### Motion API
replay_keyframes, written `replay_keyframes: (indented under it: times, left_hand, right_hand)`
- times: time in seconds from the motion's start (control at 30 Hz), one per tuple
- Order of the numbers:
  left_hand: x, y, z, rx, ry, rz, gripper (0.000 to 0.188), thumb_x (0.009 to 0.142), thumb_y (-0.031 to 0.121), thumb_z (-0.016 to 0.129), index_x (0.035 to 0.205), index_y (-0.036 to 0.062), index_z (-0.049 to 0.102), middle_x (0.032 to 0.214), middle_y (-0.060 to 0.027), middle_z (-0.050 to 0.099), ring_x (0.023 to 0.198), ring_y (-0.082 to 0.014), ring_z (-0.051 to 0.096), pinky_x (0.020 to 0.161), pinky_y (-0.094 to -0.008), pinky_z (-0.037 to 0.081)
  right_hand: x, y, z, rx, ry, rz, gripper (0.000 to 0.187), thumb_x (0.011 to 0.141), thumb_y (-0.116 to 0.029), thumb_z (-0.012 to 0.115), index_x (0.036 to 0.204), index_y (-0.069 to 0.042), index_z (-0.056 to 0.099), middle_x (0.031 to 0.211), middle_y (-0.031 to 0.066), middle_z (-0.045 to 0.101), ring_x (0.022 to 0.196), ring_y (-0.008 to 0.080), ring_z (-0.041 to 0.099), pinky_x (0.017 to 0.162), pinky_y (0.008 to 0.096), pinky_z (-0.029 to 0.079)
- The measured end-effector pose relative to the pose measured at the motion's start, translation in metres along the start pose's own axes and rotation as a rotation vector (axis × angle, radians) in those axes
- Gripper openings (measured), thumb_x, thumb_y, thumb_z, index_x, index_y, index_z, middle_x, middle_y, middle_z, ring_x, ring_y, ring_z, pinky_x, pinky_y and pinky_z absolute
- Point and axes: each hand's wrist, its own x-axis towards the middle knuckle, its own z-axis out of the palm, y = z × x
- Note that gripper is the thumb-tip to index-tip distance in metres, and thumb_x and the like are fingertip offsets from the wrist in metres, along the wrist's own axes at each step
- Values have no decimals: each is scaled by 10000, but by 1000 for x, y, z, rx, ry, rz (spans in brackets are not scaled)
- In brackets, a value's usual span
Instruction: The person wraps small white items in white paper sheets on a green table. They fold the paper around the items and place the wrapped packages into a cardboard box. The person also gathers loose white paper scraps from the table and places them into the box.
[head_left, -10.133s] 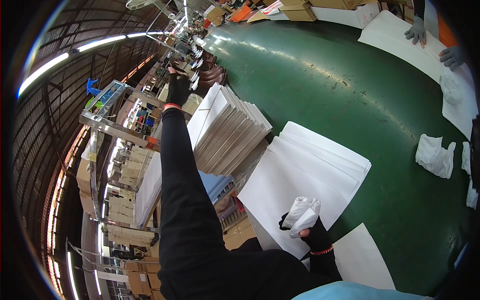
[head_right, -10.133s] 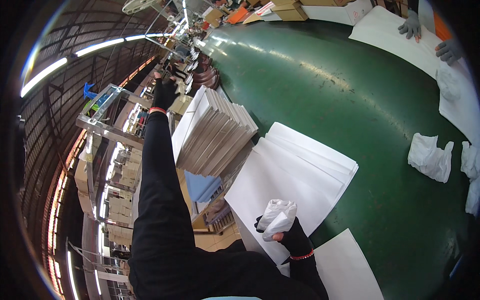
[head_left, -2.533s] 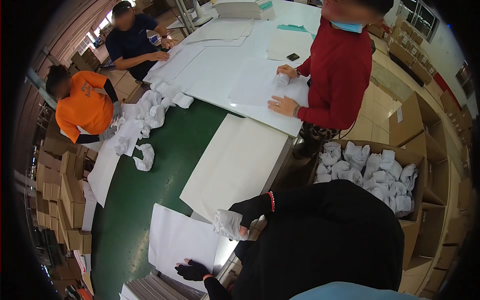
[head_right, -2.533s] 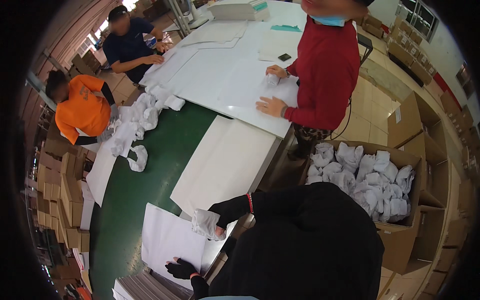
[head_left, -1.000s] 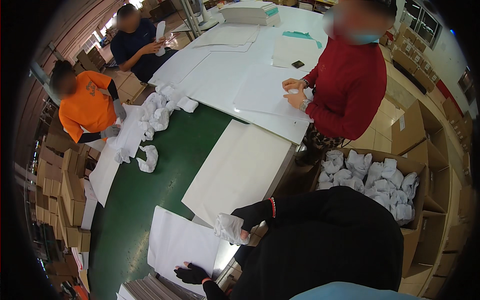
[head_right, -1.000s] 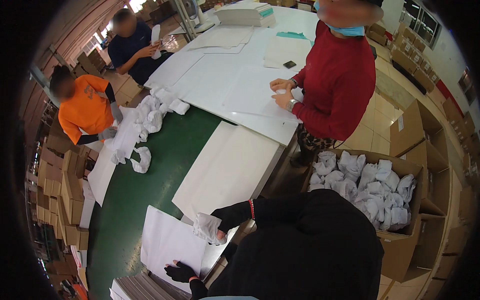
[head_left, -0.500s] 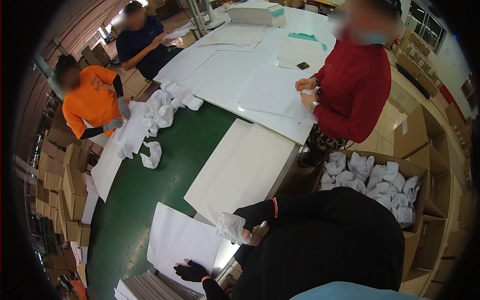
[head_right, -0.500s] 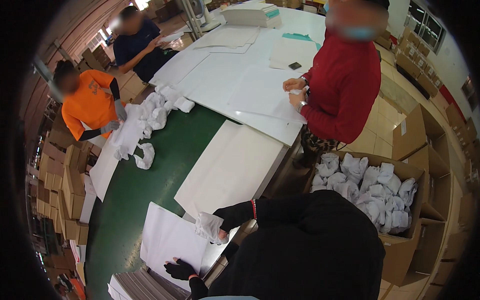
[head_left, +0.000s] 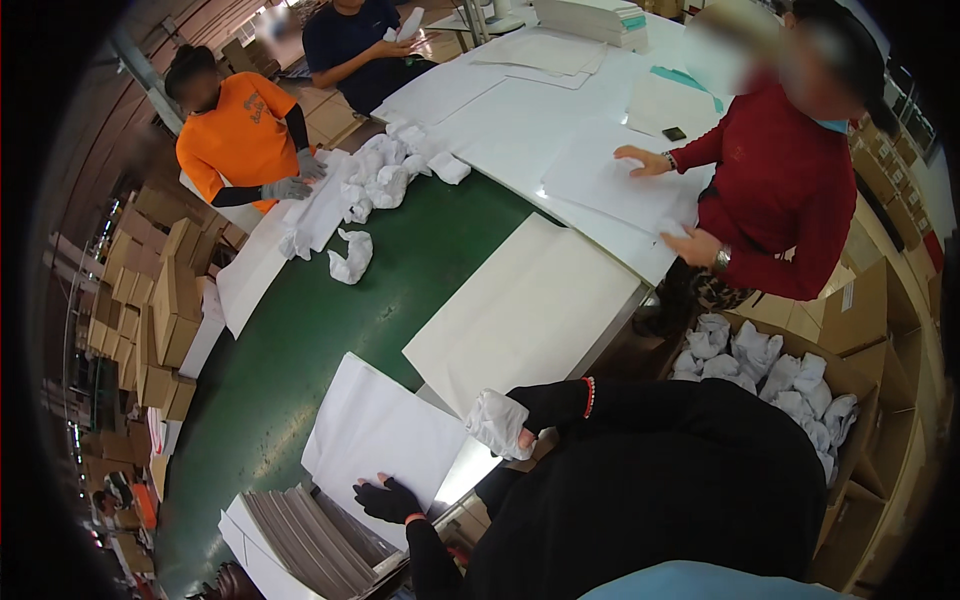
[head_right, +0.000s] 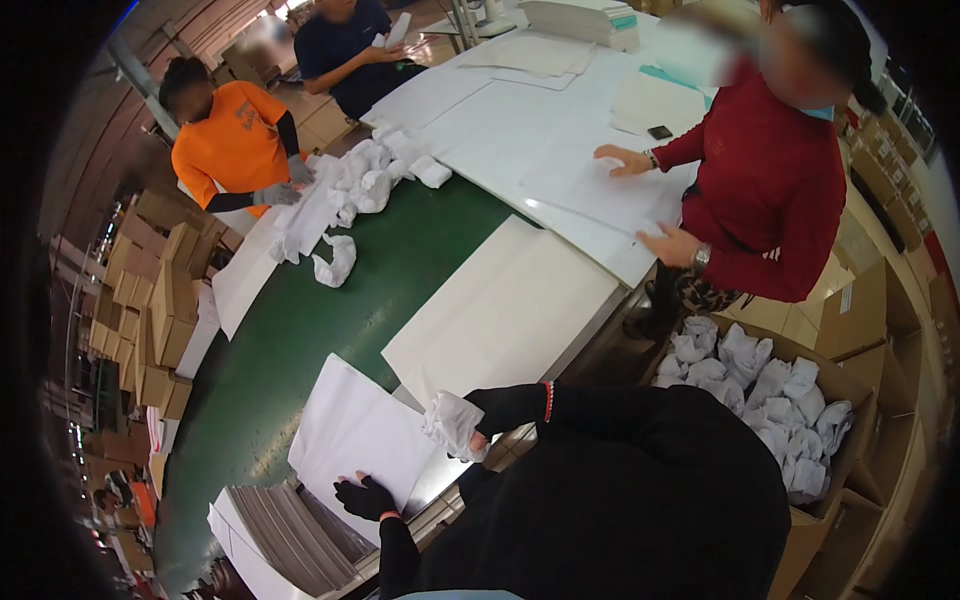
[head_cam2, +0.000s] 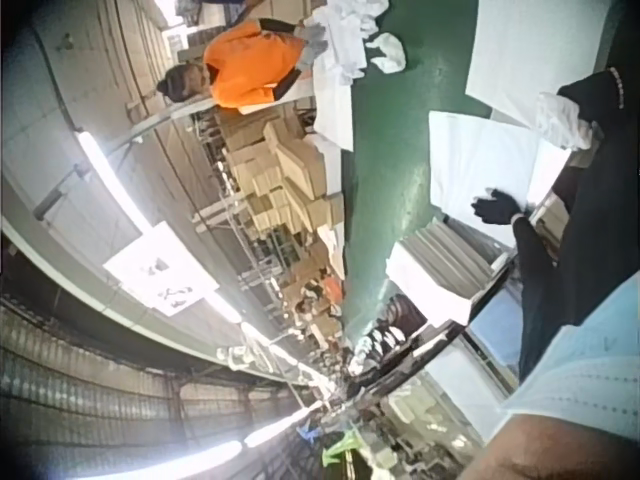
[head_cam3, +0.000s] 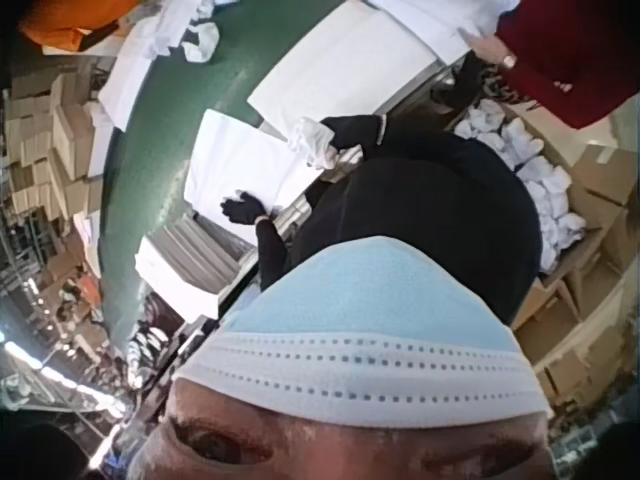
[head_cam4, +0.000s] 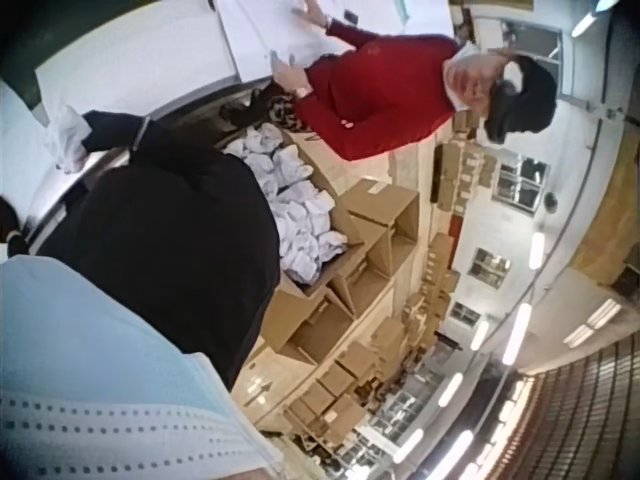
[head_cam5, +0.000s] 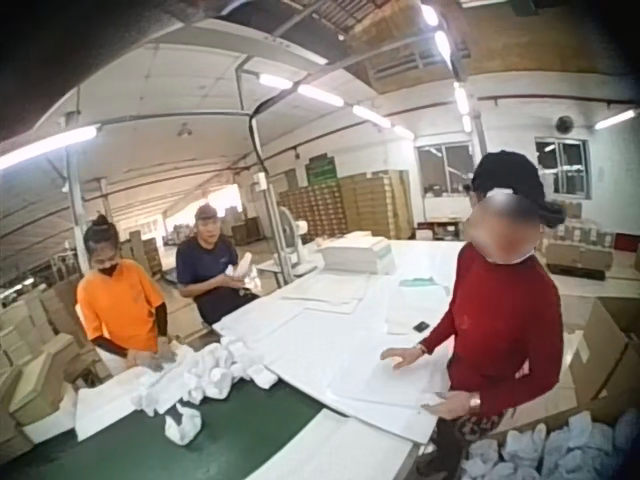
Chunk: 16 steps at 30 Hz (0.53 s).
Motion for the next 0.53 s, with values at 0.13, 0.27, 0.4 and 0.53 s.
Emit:
replay_keyframes:
  times: [0.13,0.27,0.4,0.53]
  left_hand:
    - [-4,-15,8,48,27,0,547,967,381,488,1346,-12,457,1393,-199,456,1323,-391,373,1054,-498,301]
    - [-3,-10,9,76,16,-5,553,972,418,465,1334,0,479,1392,-188,468,1316,-380,389,1041,-499,314]
    - [-2,-11,10,76,24,-9,560,970,439,460,1332,13,488,1399,-176,469,1316,-367,394,1041,-492,315]
    - [-2,-9,4,86,-8,-31,570,962,453,477,1336,23,488,1403,-170,467,1320,-365,392,1041,-493,314]
  right_hand:
    - [-4,-12,12,185,-6,8,563,694,-129,831,1175,8,573,1095,116,659,1018,219,629,909,346,488]
    - [-4,5,9,233,-25,8,601,700,-149,837,1202,24,557,1119,139,651,1047,230,625,925,359,490]
    - [-1,13,8,125,-20,12,592,706,-153,836,1203,15,561,1123,140,650,1055,235,623,924,362,493]
    - [0,8,15,79,-9,34,600,704,-178,842,1205,1,566,1120,130,654,1058,241,621,936,375,485]
